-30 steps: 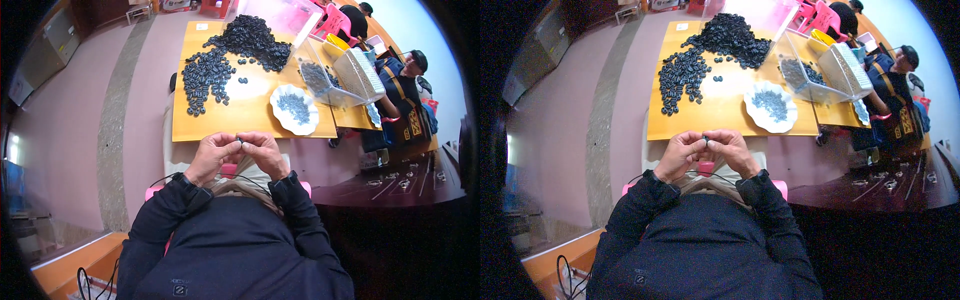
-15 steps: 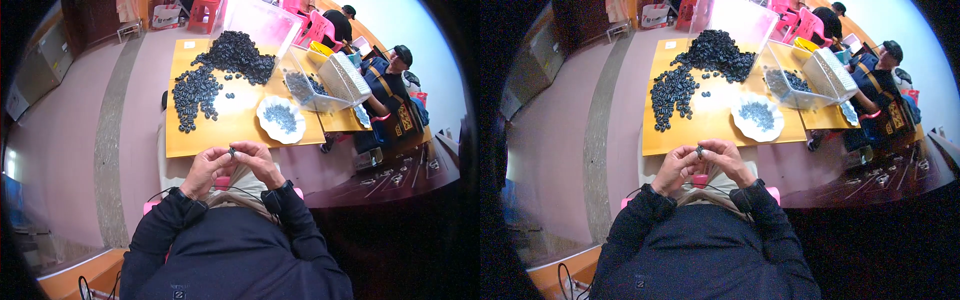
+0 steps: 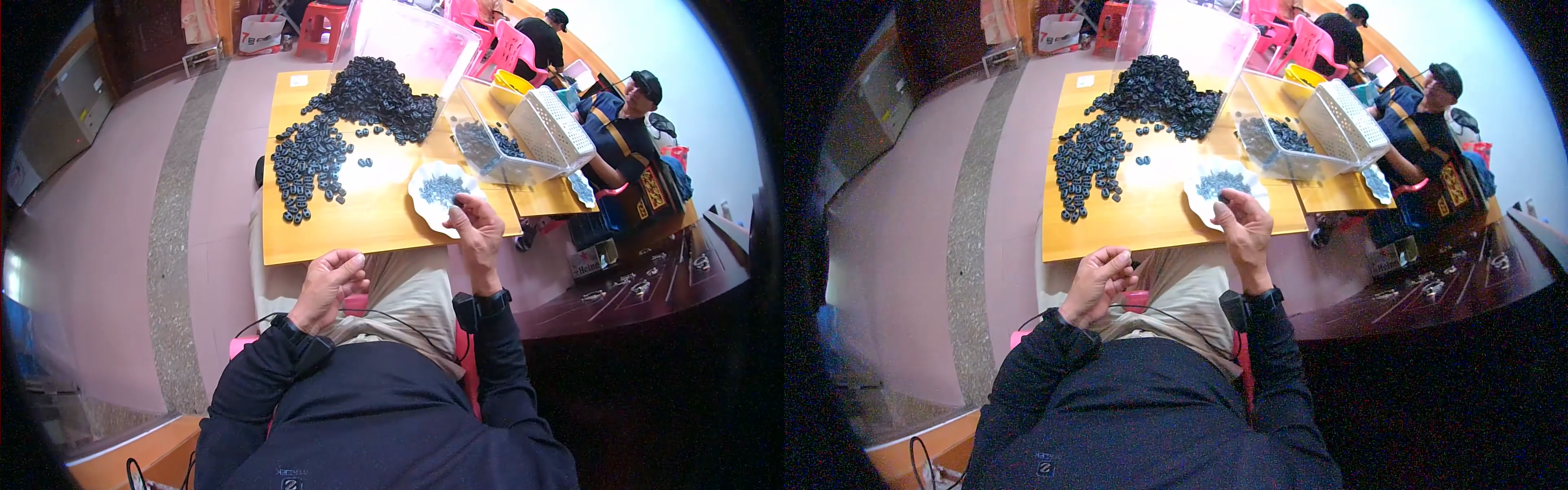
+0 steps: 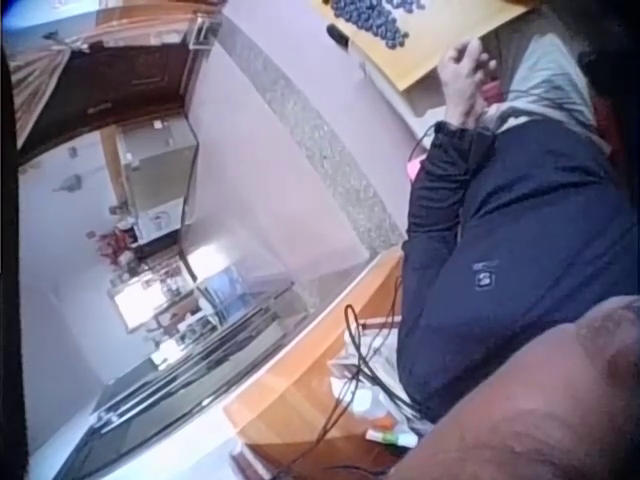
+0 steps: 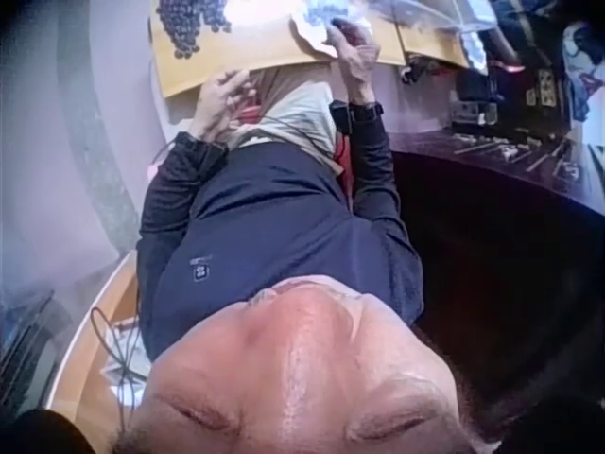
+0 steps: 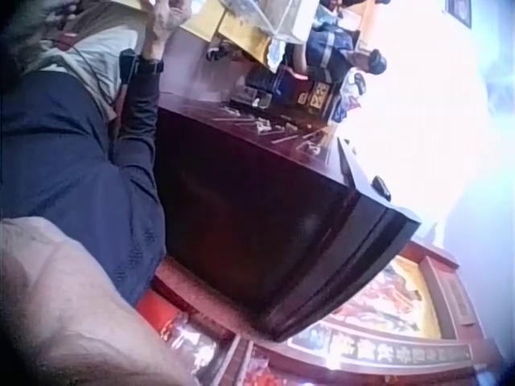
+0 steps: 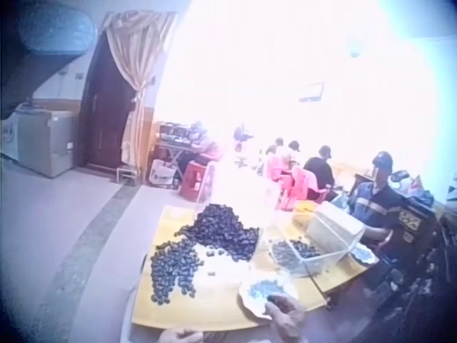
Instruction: The person picks up a plastic cord lock and a metal spring by hand, inserts the spring into the cord lock, and places the assembled unit into a white bowl.
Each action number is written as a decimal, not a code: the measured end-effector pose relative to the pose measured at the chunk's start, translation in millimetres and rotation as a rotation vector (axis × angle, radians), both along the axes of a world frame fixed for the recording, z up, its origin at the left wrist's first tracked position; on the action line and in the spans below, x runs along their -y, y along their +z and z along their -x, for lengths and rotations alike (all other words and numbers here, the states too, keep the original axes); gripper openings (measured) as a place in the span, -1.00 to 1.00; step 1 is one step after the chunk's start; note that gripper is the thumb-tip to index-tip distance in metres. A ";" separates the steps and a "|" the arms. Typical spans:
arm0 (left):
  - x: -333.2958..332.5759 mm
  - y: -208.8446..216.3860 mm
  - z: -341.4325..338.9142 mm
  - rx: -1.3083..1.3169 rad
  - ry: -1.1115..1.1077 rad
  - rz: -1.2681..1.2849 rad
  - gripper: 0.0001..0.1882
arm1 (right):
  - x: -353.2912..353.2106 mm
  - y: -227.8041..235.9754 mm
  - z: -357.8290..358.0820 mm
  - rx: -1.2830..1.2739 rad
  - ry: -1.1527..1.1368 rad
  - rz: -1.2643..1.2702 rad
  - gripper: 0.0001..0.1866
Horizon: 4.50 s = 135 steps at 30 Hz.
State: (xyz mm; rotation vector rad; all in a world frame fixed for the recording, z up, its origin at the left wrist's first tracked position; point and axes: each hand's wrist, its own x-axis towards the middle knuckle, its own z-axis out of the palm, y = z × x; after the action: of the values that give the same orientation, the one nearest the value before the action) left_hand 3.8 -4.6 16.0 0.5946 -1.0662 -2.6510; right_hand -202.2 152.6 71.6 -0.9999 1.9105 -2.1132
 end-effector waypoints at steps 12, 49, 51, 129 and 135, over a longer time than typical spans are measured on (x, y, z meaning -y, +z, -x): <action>-1.0 0.6 -0.3 0.026 0.002 -0.003 -0.88 | -16.1 -1.5 -0.8 -0.166 -0.239 -0.003 -0.78; -2.8 -2.3 -1.7 0.101 0.020 0.002 -0.88 | -6.4 51.3 169.0 -0.193 -0.443 -0.151 -0.75; -3.4 -1.6 -3.0 0.120 0.004 0.002 -0.88 | 0.4 41.2 156.2 -0.171 -0.394 -0.139 -0.76; 4.4 -14.0 -0.7 -0.024 0.117 -0.057 -0.87 | 56.2 -60.6 -69.5 -0.168 0.454 -0.203 -0.83; 4.3 -12.2 -0.5 -0.041 0.090 -0.060 -0.86 | 54.6 -65.7 -71.8 -0.190 0.401 -0.171 -0.83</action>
State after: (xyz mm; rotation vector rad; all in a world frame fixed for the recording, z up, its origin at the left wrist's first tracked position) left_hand 4.3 -8.9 3.8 0.5834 -0.9297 -2.6133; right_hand -130.4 98.1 5.9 -1.4438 1.7444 -1.6573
